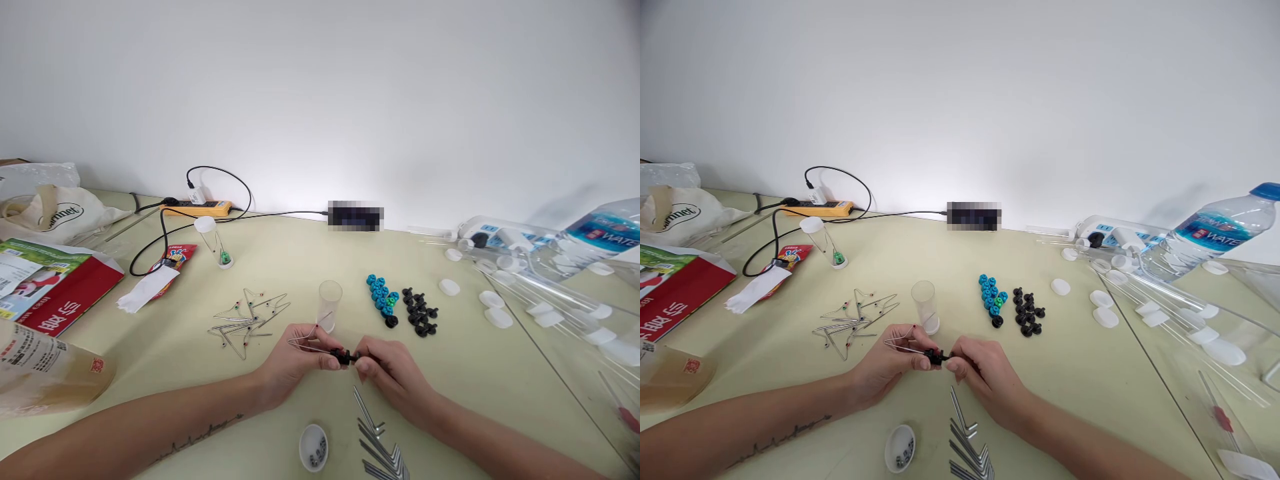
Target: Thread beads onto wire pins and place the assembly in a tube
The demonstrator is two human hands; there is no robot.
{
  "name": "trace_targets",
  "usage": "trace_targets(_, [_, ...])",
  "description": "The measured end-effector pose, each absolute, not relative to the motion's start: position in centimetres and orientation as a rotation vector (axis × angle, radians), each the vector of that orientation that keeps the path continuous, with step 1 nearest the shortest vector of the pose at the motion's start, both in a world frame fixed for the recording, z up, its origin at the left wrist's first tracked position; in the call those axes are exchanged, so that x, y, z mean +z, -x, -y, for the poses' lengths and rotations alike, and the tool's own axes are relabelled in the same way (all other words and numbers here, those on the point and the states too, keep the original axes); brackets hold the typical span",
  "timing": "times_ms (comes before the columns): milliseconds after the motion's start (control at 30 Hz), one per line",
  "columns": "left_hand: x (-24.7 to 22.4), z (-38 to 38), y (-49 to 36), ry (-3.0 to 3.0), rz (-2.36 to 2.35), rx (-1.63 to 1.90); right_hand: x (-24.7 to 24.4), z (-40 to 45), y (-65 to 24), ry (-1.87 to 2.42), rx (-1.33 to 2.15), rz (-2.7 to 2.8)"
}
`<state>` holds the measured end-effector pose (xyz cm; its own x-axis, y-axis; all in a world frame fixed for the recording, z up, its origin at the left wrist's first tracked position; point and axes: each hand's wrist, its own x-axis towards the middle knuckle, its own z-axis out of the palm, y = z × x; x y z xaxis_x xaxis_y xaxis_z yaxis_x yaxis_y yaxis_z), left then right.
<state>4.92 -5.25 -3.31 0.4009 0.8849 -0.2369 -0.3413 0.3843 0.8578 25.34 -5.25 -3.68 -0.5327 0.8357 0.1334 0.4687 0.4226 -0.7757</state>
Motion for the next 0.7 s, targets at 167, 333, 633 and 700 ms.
trace_targets(167, [-3.43, 5.36, -4.88, -0.793, -0.799, 0.905, -3.65, 5.34, -25.29, 1.180, 0.931, 2.121])
trace_targets(333, [-3.49, 5.35, -4.90, -0.805, -0.772, 0.893, -3.39, 5.34, -25.26, 1.132, 0.966, 2.169])
trace_targets(633, [-3.46, 5.19, -4.88, -0.809, -0.774, 0.891, -3.64, 5.17, -25.24, 1.129, 1.031, 2.109])
trace_targets(700, [-3.47, 5.23, -4.90, -0.818, -0.757, 0.878, -3.60, 5.19, -25.29, 1.083, 1.051, 2.135])
